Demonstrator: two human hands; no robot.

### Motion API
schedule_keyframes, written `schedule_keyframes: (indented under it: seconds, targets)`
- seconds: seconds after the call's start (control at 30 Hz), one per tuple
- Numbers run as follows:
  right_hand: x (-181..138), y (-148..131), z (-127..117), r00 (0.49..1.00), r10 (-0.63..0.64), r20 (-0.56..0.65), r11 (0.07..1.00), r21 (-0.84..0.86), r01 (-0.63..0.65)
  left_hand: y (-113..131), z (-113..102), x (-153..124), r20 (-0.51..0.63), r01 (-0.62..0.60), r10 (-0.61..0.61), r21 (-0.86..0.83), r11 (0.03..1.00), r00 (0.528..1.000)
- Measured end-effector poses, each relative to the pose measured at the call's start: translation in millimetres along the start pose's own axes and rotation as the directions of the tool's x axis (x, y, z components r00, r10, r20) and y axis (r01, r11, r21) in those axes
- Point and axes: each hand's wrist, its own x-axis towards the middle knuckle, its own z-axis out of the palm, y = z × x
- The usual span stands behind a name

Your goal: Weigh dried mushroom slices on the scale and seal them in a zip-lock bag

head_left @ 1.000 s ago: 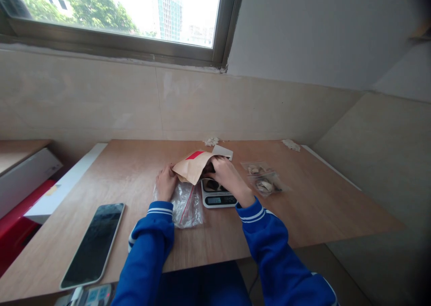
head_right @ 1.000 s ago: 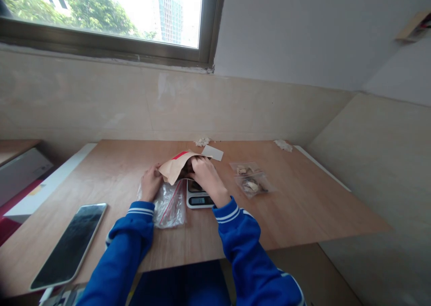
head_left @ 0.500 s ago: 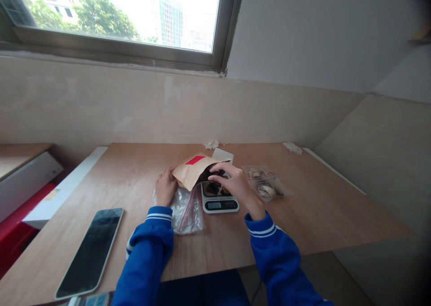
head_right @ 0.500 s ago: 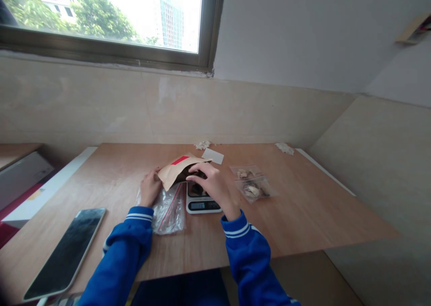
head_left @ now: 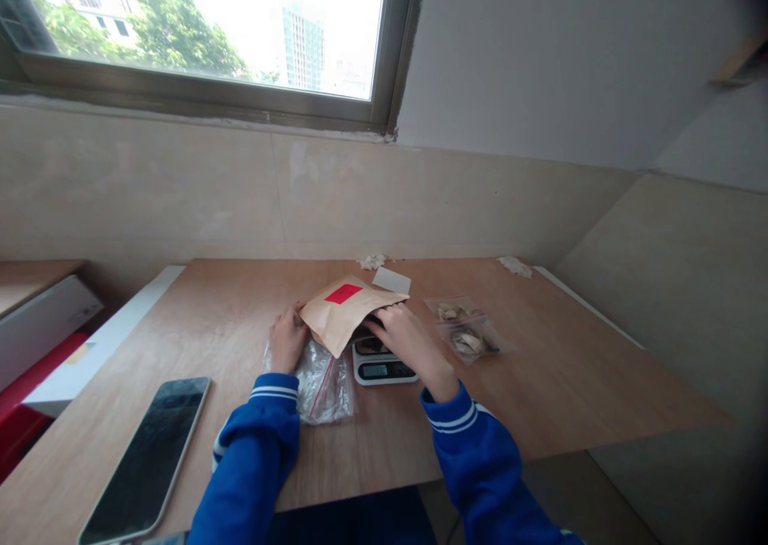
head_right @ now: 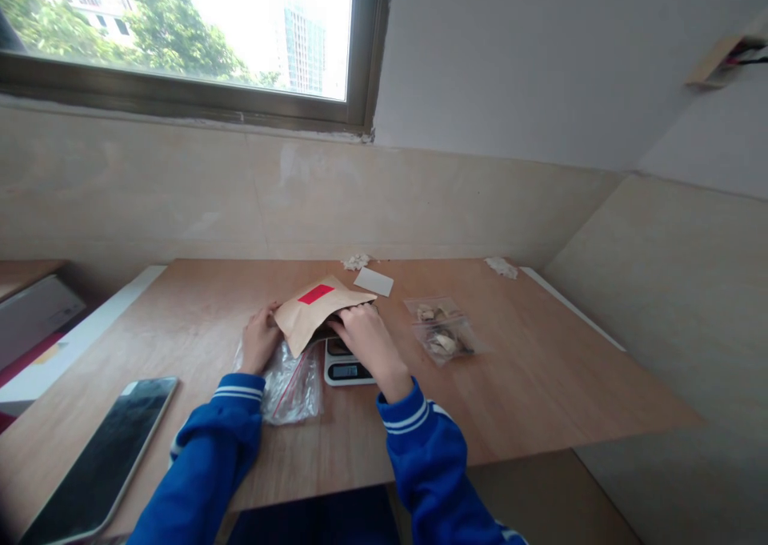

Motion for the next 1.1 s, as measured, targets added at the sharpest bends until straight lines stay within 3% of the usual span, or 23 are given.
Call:
schedule_keyframes:
  seconds: [0.1,0.23,0.3,0.37,0.47,0.53,0.7,0.77,0.9,1.1]
  targets:
    - [7,-9,6,0.997,0.029,0.067,0.998,-0.063,-0.024,-1,0,0,-0.011,-0.008,0.008,-0.027,1.000,1.000]
    - [5,-13,4,0.997,0.068,0.045,0.995,-0.073,-0.064,0,-1,0,-0.009,-0.001,0.001,-0.031,1.000,1.000]
    - [-1,-12,-3,0.998,0.070,-0.011,0.998,0.006,-0.070,2,-2,-1,-0.003,0.005,-0.005,-0.009,1.000,1.000]
    - [-9,-9,-13,0.987,0.069,-0.146,0.989,0.141,-0.048,2,-2,-1,-0.001,0.009,-0.009,0.014,1.000,1.000]
    - [-23,6,-24,0.918,0.165,-0.362,0.939,0.343,-0.033,1,-1,-2,0.006,0.013,-0.014,0.048,0.999,1.000]
    - [-32,24,-22,0.865,0.282,-0.415,0.886,0.458,-0.069,-1,0,-2,0.016,0.017,-0.019,0.074,0.997,1.000]
    - [-52,89,16,0.729,0.559,-0.395,0.714,0.676,-0.182,-3,1,-1,0.059,0.006,-0.013,0.125,0.992,0.998]
    - [-57,110,37,0.709,0.613,-0.349,0.676,0.696,-0.242,-2,0,-1,0.069,0.007,-0.016,0.124,0.992,0.997]
    - [-61,127,67,0.755,0.613,-0.233,0.648,0.696,-0.310,-1,-5,-1,0.083,0.033,-0.044,0.135,0.990,0.996]
    - [-54,124,79,0.856,0.491,-0.162,0.712,0.641,-0.287,-2,-9,0,0.098,0.057,-0.072,0.151,0.987,0.993]
